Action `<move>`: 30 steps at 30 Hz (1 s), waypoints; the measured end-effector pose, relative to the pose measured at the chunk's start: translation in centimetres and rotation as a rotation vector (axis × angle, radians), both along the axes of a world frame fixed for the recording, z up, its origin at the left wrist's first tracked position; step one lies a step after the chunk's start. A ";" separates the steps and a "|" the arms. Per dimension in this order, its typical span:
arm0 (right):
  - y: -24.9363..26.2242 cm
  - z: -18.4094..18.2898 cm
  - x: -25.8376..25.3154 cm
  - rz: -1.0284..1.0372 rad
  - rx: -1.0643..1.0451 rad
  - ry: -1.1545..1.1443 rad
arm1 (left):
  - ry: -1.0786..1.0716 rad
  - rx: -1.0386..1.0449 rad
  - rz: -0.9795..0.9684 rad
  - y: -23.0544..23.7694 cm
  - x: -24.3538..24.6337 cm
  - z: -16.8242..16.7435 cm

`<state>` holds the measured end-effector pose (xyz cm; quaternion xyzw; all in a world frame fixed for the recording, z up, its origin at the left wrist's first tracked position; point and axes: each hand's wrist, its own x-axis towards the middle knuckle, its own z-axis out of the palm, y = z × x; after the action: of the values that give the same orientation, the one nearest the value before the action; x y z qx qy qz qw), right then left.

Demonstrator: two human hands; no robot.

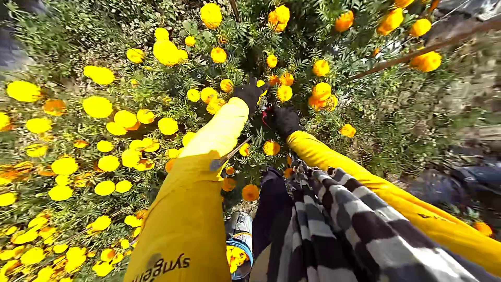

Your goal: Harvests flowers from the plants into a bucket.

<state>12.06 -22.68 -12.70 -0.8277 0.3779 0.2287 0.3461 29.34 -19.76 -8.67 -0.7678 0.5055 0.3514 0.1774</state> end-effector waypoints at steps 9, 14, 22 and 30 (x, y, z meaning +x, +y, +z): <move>2.1 1.9 -1.7 -0.006 0.020 -0.061 | -0.011 -0.127 0.068 0.4 -0.1 0.2; 0.6 3.2 -3.0 -0.084 0.114 -0.052 | 0.069 -0.396 0.434 2.3 0.4 2.7; -6.8 12.1 -5.7 -0.354 0.087 -0.228 | 0.096 -0.948 1.157 17.1 -2.4 12.7; -18.0 15.2 -1.6 -0.186 -0.201 -0.045 | -0.149 -1.025 1.059 28.6 -10.6 21.7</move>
<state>10.45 -40.69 2.53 -0.8246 0.4659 0.1382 0.2896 18.73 8.86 13.02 -0.9172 0.1548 0.0567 -0.3629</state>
